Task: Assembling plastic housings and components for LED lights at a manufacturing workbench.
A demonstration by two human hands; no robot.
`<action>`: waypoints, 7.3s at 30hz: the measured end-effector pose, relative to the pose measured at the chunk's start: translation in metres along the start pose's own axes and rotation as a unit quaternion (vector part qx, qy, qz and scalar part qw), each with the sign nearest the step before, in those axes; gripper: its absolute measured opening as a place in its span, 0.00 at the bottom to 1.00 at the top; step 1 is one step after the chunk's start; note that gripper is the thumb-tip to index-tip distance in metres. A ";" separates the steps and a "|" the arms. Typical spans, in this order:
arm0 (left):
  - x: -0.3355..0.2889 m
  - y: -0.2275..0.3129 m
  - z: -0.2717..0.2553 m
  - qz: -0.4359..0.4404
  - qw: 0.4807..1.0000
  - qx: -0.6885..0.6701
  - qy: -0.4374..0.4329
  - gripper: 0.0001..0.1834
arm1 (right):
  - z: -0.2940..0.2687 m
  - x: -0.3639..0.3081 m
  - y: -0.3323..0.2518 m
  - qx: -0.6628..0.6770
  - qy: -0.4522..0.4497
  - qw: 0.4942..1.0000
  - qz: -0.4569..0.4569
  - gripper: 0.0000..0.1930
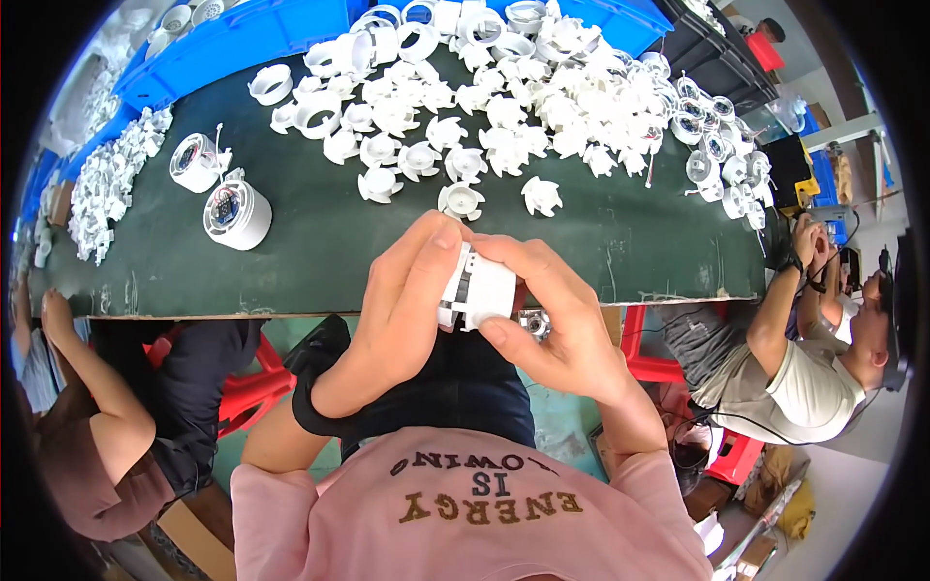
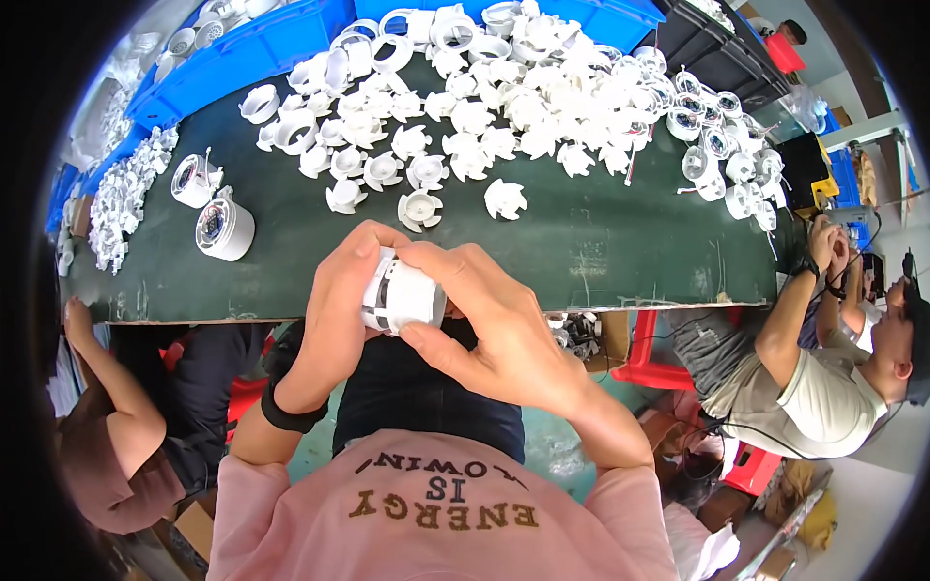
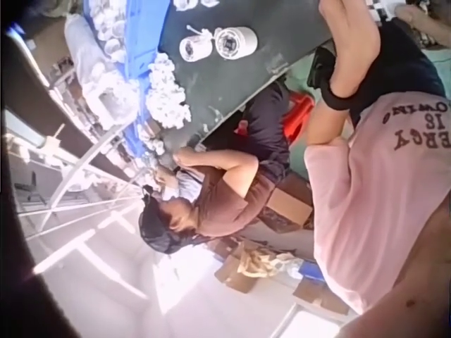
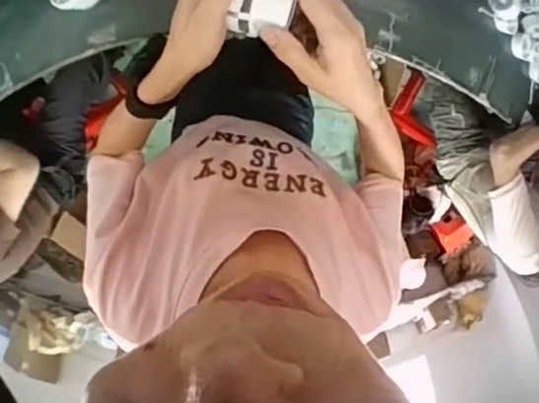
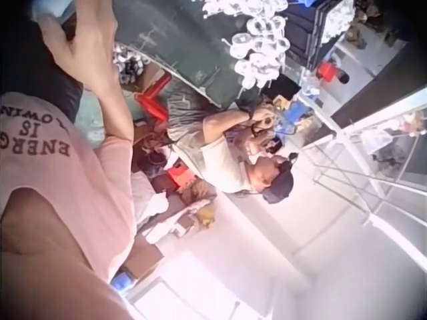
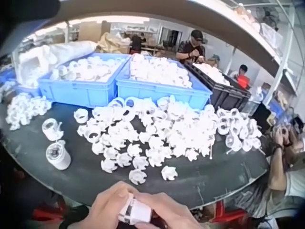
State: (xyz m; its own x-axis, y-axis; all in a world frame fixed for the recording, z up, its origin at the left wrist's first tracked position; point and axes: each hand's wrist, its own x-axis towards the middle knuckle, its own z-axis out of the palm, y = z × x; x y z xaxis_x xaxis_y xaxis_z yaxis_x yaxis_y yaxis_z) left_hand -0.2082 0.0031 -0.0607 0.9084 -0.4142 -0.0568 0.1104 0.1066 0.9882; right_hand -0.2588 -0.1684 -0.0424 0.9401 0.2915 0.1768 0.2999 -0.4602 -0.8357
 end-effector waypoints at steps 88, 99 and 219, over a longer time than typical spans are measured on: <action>0.352 0.115 -0.406 0.013 0.650 0.708 0.277 0.40 | -0.031 0.068 0.076 0.530 0.112 0.840 0.026 0.32; 0.357 0.114 -0.381 -0.026 0.625 0.734 0.265 0.39 | -0.037 0.070 0.073 0.530 0.142 0.829 0.112 0.37; 0.148 -0.036 0.101 0.265 0.829 0.421 -0.256 0.11 | -0.134 -0.054 0.139 -0.249 0.298 0.921 0.011 0.20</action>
State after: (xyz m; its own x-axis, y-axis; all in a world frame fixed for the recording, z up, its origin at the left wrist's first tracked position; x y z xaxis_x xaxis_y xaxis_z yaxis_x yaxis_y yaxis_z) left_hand -0.1186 -0.1534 -0.0904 0.4251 -0.8632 0.2725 -0.7661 -0.1827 0.6163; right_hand -0.2461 -0.3603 -0.0985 0.8244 -0.1663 0.5410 0.1776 -0.8316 -0.5262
